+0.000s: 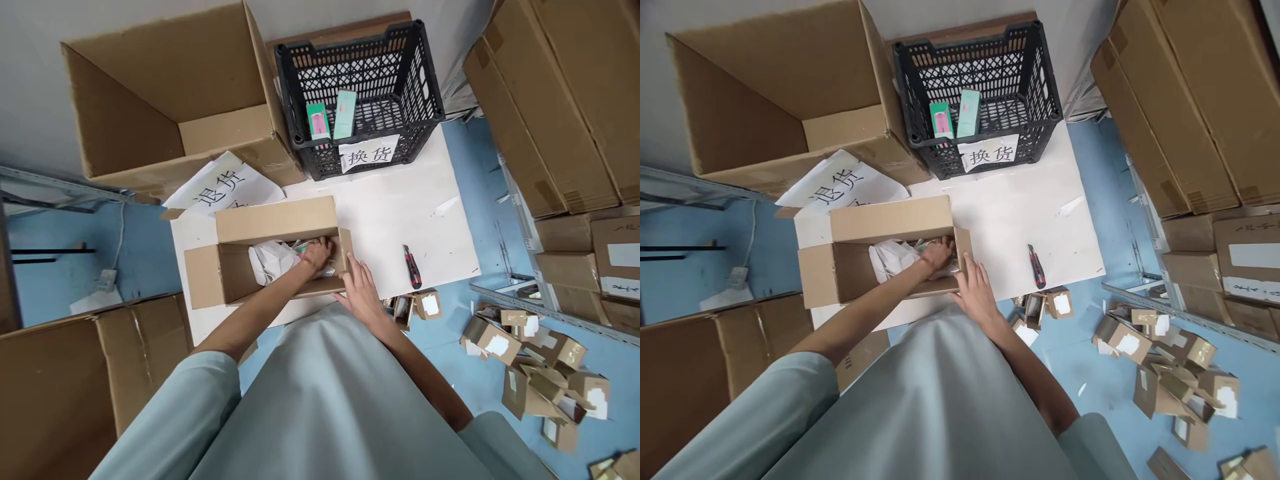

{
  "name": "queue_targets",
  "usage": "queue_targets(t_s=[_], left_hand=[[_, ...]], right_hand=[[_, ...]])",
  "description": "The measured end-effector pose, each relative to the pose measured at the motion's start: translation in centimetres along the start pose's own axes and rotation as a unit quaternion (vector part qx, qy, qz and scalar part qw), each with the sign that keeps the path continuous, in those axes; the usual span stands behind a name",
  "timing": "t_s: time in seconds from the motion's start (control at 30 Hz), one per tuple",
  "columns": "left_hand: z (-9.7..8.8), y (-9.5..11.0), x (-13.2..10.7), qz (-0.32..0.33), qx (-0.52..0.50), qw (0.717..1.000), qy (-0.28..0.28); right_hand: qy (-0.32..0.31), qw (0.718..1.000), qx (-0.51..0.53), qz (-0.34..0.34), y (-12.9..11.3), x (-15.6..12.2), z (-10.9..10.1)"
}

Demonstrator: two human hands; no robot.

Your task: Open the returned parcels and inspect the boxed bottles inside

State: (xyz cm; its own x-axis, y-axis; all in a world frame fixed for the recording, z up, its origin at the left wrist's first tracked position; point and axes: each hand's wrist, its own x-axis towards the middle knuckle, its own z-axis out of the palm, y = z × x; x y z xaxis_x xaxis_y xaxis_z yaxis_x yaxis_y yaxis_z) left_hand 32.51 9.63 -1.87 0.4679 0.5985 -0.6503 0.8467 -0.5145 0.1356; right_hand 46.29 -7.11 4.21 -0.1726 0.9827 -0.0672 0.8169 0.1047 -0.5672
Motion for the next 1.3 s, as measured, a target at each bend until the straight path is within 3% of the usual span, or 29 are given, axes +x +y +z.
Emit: queue_targets(t_s=[0.2, 0.37, 0.43, 0.53, 0.6, 0.7, 0.9, 1.0, 1.1, 1.2, 1.3], left_hand=[[-0.8, 0.9, 0.4, -0.007, 0.03, 0.999, -0.015], [-2.7, -0.2, -3.4, 0.004, 0.029, 0.999, 0.012], [-3.5, -1.0, -6.0, 0.006, 0.006, 0.998, 0.061], [-4.7, -2.3, -10.2, 0.014, -0.089, 0.976, 0.2], [-5.7, -3.1, -12.8, 0.007, -0.167, 0.939, 0.301], [-7.1, -4.1, -15.7, -0.025, -0.29, 0.862, 0.416], [-8.8, -6.8, -18.7, -0.089, -0.56, 0.656, 0.498], [-8.2, -8.1, -19.7, -0.126, -0.656, 0.546, 0.506], [-6.7, -8.8, -20.5, -0.14, -0.742, 0.448, 0.478], [-5.0, -9.0, -21.1, -0.128, -0.794, 0.399, 0.44], [-3.5, -8.8, -21.7, -0.101, -0.83, 0.384, 0.391]], right_hand=[[-0.005, 1.0, -0.016, -0.008, 0.1, 0.0, 0.1], [0.003, 1.0, -0.002, -0.011, 0.5, -0.2, 0.0], [0.007, 1.0, 0.005, -0.019, 0.8, -0.4, 0.0], [0.016, 0.999, 0.026, -0.03, 1.3, -0.6, 0.1], [0.032, 0.998, 0.048, -0.028, 1.5, -0.6, 0.0], [0.077, 0.992, 0.092, -0.024, 1.5, -0.4, -0.4], [0.123, 0.974, 0.188, -0.031, -0.5, 2.1, -1.1], [0.113, 0.959, 0.261, -0.005, -1.9, 3.4, -1.3], [0.133, 0.938, 0.319, 0.003, -3.2, 4.1, -2.0], [0.186, 0.921, 0.343, -0.017, -4.4, 4.6, -3.4], [0.23, 0.912, 0.34, -0.02, -5.3, 5.2, -4.6]])
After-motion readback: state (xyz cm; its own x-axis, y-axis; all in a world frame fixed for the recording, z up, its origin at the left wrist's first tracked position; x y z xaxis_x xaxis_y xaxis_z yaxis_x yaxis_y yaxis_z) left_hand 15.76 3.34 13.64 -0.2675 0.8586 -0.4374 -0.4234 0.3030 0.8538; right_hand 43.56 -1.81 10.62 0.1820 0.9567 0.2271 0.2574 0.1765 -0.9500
